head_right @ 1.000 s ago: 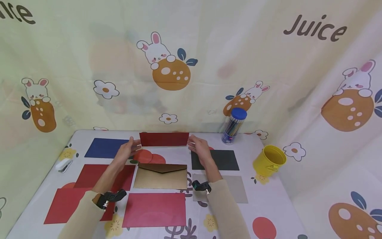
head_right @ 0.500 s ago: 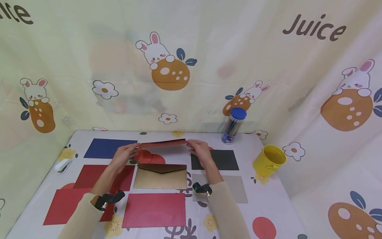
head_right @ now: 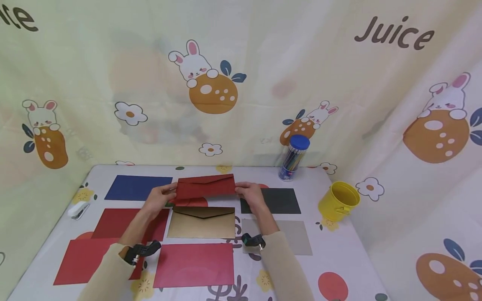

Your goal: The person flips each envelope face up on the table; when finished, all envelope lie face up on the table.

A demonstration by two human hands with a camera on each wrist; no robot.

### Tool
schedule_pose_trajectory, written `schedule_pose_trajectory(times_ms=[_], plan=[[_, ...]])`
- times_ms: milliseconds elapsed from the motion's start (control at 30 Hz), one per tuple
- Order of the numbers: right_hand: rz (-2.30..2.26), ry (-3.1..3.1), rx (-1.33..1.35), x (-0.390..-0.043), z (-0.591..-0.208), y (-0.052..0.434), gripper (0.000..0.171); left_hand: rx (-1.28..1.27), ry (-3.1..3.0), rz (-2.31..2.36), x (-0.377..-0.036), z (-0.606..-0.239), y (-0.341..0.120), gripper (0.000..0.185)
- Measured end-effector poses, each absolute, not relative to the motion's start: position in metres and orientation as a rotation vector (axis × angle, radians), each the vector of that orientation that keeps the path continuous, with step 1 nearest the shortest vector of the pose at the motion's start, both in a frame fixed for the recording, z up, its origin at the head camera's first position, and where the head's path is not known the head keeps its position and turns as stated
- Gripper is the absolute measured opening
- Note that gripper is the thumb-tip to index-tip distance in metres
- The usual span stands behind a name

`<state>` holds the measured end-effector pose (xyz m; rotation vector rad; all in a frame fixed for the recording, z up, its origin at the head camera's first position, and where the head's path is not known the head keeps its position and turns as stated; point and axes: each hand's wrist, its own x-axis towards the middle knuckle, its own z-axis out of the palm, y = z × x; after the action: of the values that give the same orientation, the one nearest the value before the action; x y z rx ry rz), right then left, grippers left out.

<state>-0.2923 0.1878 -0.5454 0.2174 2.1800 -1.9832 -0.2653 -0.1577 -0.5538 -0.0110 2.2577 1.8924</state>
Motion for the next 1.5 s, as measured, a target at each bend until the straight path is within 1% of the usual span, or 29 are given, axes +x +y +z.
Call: schedule_pose_trajectory(times_ms=[333,533,800,1267,1500], plan=[[-1.768,2.360,0.277,-0.287,-0.555,0.184,0.025,0.047,2.526,1.694,-0.267,-0.560,-0.149,0.058],[-1.761,2.366,0.274,-0.286,-0.557,0.182,0.027,0.098,2.675,1.611,-0.267,-0.560,-0.143,0.059],[-1.692,2.415,0.280,-0.284,-0.555,0.181,0.025,0.096,2.711,1.593,-0.265,-0.561,-0.142,0.060],[-1.625,2.481,0.223,-0.284,-0.552,0.180,0.027,0.077,2.703,1.630,-0.265,-0.562,-0.142,0.073],[-1.541,2.553,0.201,-0.283,-0.549,0.178,0.029,0.094,2.708,1.616,-0.265,-0.562,-0.143,0.072]])
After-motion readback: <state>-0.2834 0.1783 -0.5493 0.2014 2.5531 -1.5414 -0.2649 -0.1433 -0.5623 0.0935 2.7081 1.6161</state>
